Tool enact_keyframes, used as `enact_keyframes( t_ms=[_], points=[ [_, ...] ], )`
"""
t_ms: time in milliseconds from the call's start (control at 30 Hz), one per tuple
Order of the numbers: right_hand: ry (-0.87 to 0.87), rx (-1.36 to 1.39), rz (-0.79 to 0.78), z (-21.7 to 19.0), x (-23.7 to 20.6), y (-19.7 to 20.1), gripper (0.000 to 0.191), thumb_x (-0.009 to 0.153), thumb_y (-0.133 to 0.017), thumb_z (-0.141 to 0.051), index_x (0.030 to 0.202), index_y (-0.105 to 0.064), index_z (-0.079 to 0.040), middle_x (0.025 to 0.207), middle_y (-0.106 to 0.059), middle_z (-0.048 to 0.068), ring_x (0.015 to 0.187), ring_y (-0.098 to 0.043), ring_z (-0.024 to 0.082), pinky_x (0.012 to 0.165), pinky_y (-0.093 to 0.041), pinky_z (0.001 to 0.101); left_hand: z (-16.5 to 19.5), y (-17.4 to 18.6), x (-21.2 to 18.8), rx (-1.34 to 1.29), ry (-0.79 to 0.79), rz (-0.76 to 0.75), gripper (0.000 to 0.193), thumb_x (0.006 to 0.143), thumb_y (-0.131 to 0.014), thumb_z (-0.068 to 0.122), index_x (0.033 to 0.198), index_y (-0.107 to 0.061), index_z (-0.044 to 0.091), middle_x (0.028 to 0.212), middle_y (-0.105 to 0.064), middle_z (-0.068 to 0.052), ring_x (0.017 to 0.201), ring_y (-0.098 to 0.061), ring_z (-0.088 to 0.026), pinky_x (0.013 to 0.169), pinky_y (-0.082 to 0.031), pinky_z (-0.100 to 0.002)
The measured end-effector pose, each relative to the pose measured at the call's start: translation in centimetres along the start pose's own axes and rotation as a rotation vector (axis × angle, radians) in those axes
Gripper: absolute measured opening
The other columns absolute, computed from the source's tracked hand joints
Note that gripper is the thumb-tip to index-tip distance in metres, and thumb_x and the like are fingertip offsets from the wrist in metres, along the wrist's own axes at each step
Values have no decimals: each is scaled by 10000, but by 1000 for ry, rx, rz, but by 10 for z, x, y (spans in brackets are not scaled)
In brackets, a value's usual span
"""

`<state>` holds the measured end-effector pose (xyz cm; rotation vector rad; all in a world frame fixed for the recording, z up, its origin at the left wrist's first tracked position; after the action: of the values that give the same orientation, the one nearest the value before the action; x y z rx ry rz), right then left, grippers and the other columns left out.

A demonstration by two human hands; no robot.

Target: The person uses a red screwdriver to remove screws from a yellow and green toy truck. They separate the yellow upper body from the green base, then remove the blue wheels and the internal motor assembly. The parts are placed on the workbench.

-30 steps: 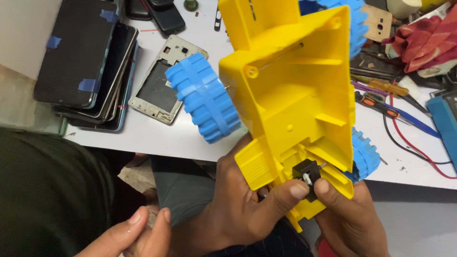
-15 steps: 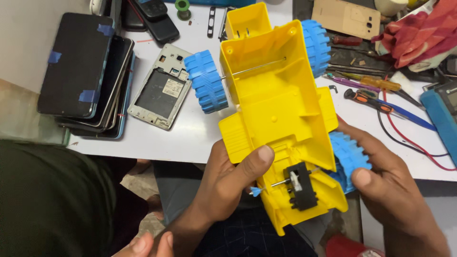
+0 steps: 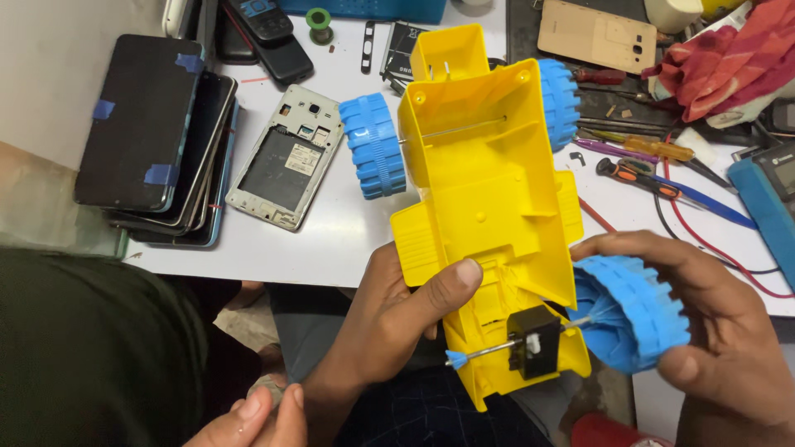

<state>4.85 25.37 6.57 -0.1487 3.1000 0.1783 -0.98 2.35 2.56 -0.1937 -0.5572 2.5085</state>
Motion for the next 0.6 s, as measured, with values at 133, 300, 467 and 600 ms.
enact_keyframes(
  t_ms=[133, 300, 467, 600],
  points=[
    [75, -50, -67, -6, 2, 2, 912, 797, -836, -556, 1388, -550, 77, 1401, -583, 257, 1353, -567, 348, 1142, -443, 452, -2, 0, 2, 23, 14, -4, 479, 1010, -587, 397, 1213, -693, -23, 823, -654, -5, 632, -524, -49, 534, -387, -206],
    [176, 34, 63, 5, -11, 23, 842, 843, -798, -523, 1385, -523, 59, 1343, -597, 278, 1214, -638, 364, 1044, -515, 491, 0, 0, 2, 25, -8, -14, 472, 1012, -590, 401, 1216, -679, -15, 847, -659, -11, 670, -550, -58, 568, -411, -209],
    [106, 241, 460, 54, -24, 85, 581, 1035, -611, -441, 1426, -424, -55, 1288, -535, 277, 1112, -610, 396, 939, -534, 557, 0, 0, 4, 28, -32, 48, 456, 1011, -596, 387, 1186, -680, -25, 865, -686, -25, 690, -578, -73, 573, -432, -218],
    [100, 474, 457, 79, -54, 88, 692, 997, -637, -517, 1406, -430, 2, 1265, -553, 292, 1103, -612, 437, 939, -528, 580, -3, 3, 11, 35, -97, 158, 418, 998, -614, 372, 1135, -677, -17, 859, -682, -20, 677, -588, -77, 558, -451, -231]
  ],
)
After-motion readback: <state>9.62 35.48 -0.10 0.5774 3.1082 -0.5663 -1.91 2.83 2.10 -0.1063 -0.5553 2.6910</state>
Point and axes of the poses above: each hand's wrist, its own x-axis towards the middle knuckle, its own y-axis out of the back of the hand, z = x × y, the point moved 8 cm from there along x, towards the middle knuckle
